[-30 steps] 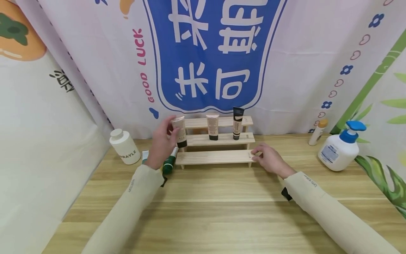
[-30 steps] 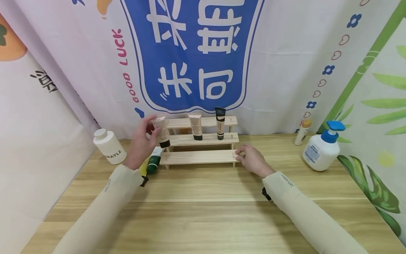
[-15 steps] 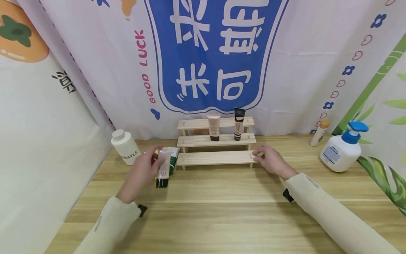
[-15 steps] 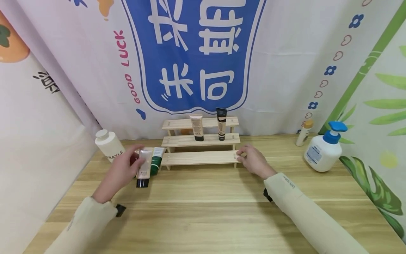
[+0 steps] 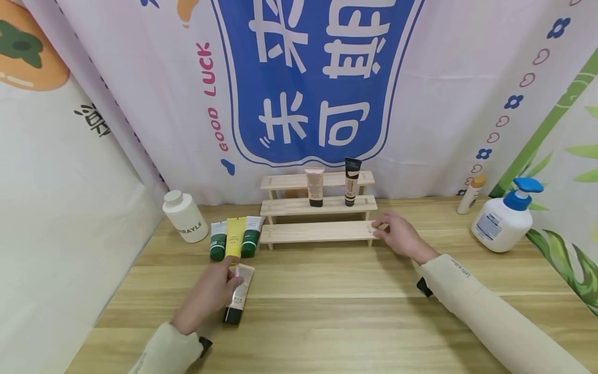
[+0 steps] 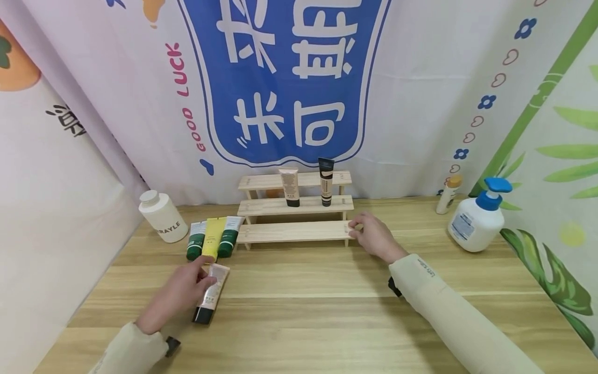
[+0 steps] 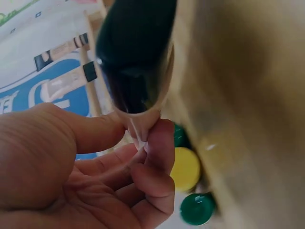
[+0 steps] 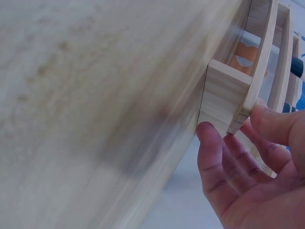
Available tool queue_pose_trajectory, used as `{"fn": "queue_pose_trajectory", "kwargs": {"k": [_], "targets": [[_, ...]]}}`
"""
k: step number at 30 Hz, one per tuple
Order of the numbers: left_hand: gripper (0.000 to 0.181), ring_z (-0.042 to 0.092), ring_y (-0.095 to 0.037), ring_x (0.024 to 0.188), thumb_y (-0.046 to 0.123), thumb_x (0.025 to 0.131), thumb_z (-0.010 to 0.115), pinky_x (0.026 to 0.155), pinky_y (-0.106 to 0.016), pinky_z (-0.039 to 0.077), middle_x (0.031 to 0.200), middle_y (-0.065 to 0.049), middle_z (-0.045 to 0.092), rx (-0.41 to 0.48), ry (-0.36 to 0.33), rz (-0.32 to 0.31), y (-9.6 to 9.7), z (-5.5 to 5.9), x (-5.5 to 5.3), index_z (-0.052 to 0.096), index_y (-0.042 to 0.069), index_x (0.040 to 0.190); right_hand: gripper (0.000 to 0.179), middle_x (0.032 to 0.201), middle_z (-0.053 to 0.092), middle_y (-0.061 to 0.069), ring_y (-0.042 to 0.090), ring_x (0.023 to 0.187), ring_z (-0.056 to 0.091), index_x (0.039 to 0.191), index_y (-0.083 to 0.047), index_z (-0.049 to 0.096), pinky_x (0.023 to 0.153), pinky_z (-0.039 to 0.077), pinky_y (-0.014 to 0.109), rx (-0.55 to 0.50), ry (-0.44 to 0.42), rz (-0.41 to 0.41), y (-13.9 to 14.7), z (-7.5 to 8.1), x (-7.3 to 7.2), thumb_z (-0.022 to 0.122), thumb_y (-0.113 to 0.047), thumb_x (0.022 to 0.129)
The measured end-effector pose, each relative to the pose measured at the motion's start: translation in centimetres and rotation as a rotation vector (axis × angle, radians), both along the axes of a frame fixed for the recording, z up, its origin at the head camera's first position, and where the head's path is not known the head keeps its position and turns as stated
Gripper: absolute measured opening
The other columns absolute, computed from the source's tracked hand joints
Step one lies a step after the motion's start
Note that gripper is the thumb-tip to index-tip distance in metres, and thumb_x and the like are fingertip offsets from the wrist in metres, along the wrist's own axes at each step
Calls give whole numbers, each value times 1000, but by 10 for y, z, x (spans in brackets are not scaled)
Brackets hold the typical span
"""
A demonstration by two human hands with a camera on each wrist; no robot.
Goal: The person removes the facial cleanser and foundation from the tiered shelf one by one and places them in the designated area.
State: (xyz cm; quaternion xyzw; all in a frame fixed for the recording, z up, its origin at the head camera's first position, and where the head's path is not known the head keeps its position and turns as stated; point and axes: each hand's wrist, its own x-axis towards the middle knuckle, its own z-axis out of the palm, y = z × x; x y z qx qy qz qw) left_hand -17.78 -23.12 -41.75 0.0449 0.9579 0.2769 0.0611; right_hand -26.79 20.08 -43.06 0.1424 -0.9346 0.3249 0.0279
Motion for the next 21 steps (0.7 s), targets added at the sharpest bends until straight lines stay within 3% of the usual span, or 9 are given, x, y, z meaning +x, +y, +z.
{"fn": "queue_pose_trajectory", "kwargs": {"k": [5, 10, 16, 21], "targets": [[38, 50, -16, 57, 9, 91, 62, 48, -30, 43, 74, -4, 53, -13, 10, 27, 3, -9, -1, 51, 2, 127, 20, 103, 55, 11, 25, 85, 60, 106, 2, 66, 74, 51, 39, 3, 2, -1, 1, 1, 0, 67, -6, 88], [24, 50, -16, 54, 16, 91, 64, 45, -30, 41, 72, -4, 57, -102, 62, 58, 7, -8, 0, 62, 4, 112, 20, 103, 55, 11, 25, 84, 60, 106, 2, 66, 74, 51, 39, 1, 9, 0, 1, 0, -1, 67, -6, 88], [40, 53, -20, 73, 25, 84, 72, 57, -32, 44, 105, -13, 63, -233, 13, 58, 13, -3, 4, 64, 3, 116, 19, 102, 55, 11, 25, 85, 60, 105, 3, 67, 74, 51, 40, -9, 14, 5, 0, 1, 0, 67, -5, 88], [42, 53, -22, 75, 23, 84, 72, 62, -35, 46, 105, -14, 64, -256, 42, 42, 17, -5, 1, 63, 1, 118, 20, 102, 55, 11, 25, 85, 60, 105, 3, 67, 75, 51, 39, -7, 15, 2, 0, 0, 0, 67, -5, 87]]}}
